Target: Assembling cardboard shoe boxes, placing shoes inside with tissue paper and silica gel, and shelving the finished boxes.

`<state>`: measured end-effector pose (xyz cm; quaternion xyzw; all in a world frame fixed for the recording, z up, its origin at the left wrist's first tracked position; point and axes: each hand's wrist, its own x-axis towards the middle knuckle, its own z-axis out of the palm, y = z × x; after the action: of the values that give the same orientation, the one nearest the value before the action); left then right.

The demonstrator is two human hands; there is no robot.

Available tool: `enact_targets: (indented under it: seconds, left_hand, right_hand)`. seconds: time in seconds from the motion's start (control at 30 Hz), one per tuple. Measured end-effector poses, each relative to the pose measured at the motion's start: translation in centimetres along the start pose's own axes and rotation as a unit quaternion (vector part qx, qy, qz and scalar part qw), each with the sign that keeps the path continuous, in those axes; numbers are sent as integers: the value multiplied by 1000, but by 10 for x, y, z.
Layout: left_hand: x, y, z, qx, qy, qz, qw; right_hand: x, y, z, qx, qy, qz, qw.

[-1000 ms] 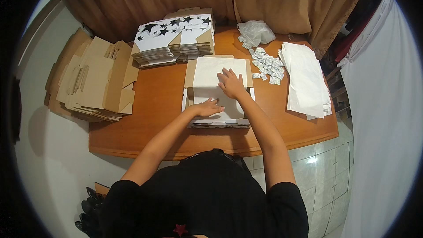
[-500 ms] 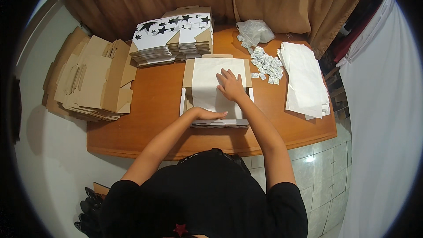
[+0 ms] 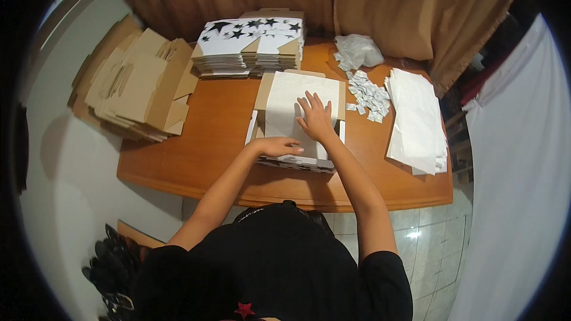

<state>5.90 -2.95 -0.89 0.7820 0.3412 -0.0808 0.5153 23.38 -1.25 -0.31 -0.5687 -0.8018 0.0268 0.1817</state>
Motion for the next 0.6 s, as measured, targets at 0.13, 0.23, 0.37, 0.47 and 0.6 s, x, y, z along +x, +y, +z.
enact_targets:
  seconds: [0.13,0.23,0.37,0.47,0.6]
  left_hand:
    - [-48,23,10,-146,211,-6,966]
    - [-72,18,35,-242,369,62,895]
    - [-101,20,92,-310,599,96,732]
    - [-126,1,157,-355,638,18,683]
    - [-190,5,253,-390,643,-117,649]
  right_hand:
    - [0,-17,-3,87,23,-69,994]
    - [-10,-41,-4,190,30,-130,973]
    - [-41,-78,-17,294,10,-198,935]
    - [-69,-106,-5,357,12,-240,903]
    - [-106,-157,15,434,-8,-247,867]
